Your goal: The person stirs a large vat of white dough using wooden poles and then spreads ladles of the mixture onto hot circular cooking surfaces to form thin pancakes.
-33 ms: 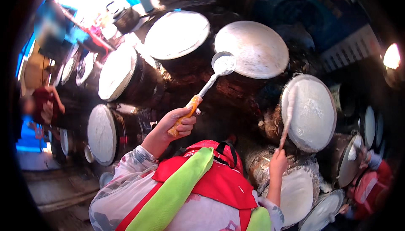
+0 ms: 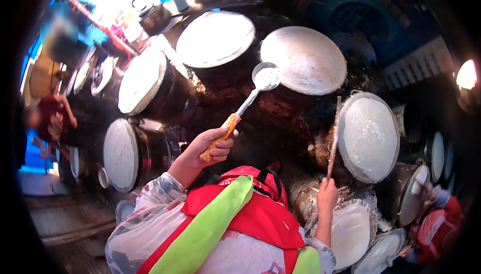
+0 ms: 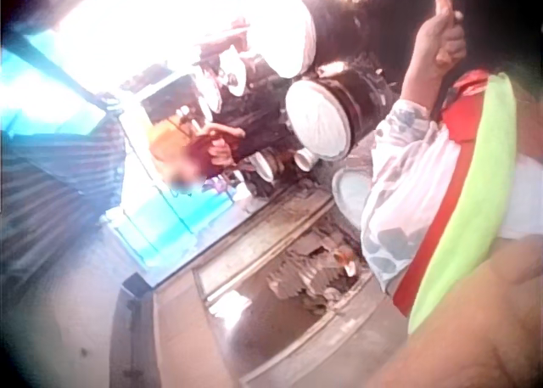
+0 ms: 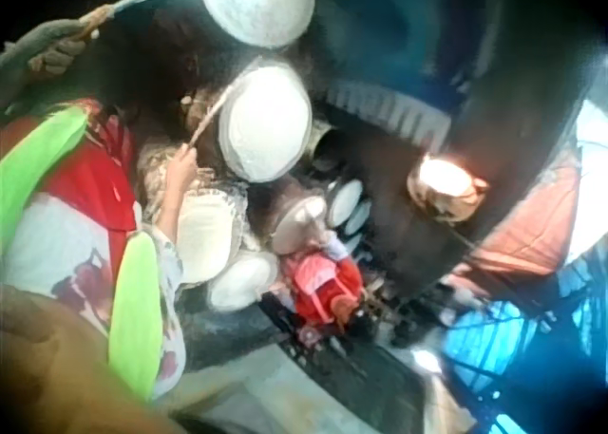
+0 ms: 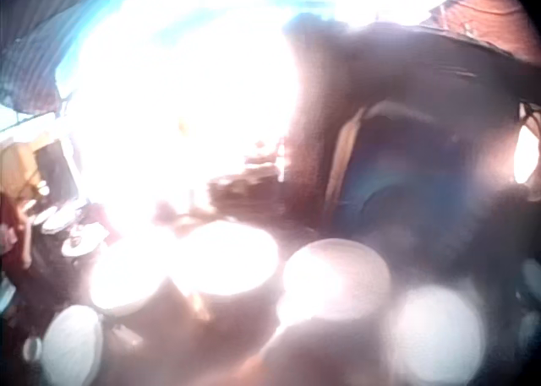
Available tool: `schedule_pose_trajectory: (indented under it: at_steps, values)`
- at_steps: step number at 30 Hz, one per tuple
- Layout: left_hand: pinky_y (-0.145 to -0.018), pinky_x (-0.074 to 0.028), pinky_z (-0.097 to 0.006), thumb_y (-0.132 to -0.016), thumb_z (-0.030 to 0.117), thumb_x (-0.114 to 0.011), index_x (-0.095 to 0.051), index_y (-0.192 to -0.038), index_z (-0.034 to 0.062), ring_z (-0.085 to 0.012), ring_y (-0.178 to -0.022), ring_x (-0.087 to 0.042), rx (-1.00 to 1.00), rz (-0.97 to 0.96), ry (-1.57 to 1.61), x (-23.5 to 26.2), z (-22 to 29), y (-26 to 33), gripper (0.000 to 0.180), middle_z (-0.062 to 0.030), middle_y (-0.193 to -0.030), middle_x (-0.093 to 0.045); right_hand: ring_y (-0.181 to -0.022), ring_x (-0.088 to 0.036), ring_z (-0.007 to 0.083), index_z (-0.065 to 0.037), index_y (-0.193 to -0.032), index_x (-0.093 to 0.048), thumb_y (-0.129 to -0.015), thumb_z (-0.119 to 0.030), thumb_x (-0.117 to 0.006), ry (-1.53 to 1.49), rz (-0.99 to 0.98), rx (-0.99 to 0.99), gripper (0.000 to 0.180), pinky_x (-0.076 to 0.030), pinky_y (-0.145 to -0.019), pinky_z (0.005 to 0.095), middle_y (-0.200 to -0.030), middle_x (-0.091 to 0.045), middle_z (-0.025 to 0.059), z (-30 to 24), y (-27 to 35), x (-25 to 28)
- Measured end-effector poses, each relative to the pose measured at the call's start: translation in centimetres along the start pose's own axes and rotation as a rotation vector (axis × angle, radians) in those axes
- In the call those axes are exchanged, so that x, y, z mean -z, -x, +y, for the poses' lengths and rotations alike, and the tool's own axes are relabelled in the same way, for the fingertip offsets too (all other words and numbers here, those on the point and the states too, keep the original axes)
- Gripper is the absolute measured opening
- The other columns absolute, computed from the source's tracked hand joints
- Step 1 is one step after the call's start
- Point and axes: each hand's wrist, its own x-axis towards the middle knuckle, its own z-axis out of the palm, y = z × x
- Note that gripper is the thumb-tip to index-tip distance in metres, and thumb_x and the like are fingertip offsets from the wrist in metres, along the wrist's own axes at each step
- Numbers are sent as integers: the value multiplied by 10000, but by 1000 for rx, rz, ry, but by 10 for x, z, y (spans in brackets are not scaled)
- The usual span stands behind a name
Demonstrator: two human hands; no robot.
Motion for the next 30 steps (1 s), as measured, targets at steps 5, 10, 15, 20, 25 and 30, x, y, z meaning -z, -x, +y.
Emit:
schedule_pose_trajectory:
  at_steps: [5, 10, 15, 20, 25, 30]
  values:
    - [-398, -319, -189, -966, 259, -460, -471, -1091, 72, -45, -421, -374, -126, 62, 48, 42, -9, 72, 225, 33, -614, -402, -738, -594, 427, -11, -880, -551, -917, -260, -522, -190, 88, 185, 254, -433, -619, 502, -757, -617, 231, -54, 15, -32]
    - [-406, -324, -195, -967, 269, -455, -472, -1081, 76, -48, -422, -378, -244, 123, 96, 84, -18, 156, 225, 36, -613, -402, -709, -603, 413, -48, -986, -542, -930, -235, -504, -156, 79, 501, 199, -451, -594, 493, -781, -629, 203, -139, 30, -71]
    - [-405, -319, -206, -962, 281, -470, -477, -1025, 84, -53, -422, -378, -387, 210, 125, 116, -22, 218, 207, 40, -605, -392, -704, -603, 410, -56, -981, -546, -930, -211, -502, -179, 28, 659, 169, -451, -585, 489, -752, -621, 209, -226, 19, -97]
    - [-392, -305, -208, -968, 281, -475, -490, -994, 95, -56, -411, -369, -549, 265, 181, 135, -23, 250, 188, 42, -588, -382, -642, -603, 382, -80, -890, -570, -908, -217, -546, -265, 75, 882, 140, -460, -552, 471, -709, -621, 167, -324, -36, -114]
    - [-383, -310, -212, -978, 274, -442, -488, -1025, 87, -63, -399, -373, -664, 325, 263, 134, -3, 257, 198, 30, -590, -388, -629, -618, 353, -101, -892, -594, -854, -153, -552, -81, 208, 1172, 76, -489, -571, 454, -680, -618, 162, -439, -137, -136]
    - [-372, -319, -223, -984, 277, -420, -483, -1069, 94, -67, -378, -366, -729, 353, 321, 132, 41, 246, 211, 26, -592, -390, -713, -645, 360, -128, -1007, -649, -872, -208, -493, 213, 82, 1145, 221, -510, -673, 462, -760, -648, 192, -557, -242, -176]
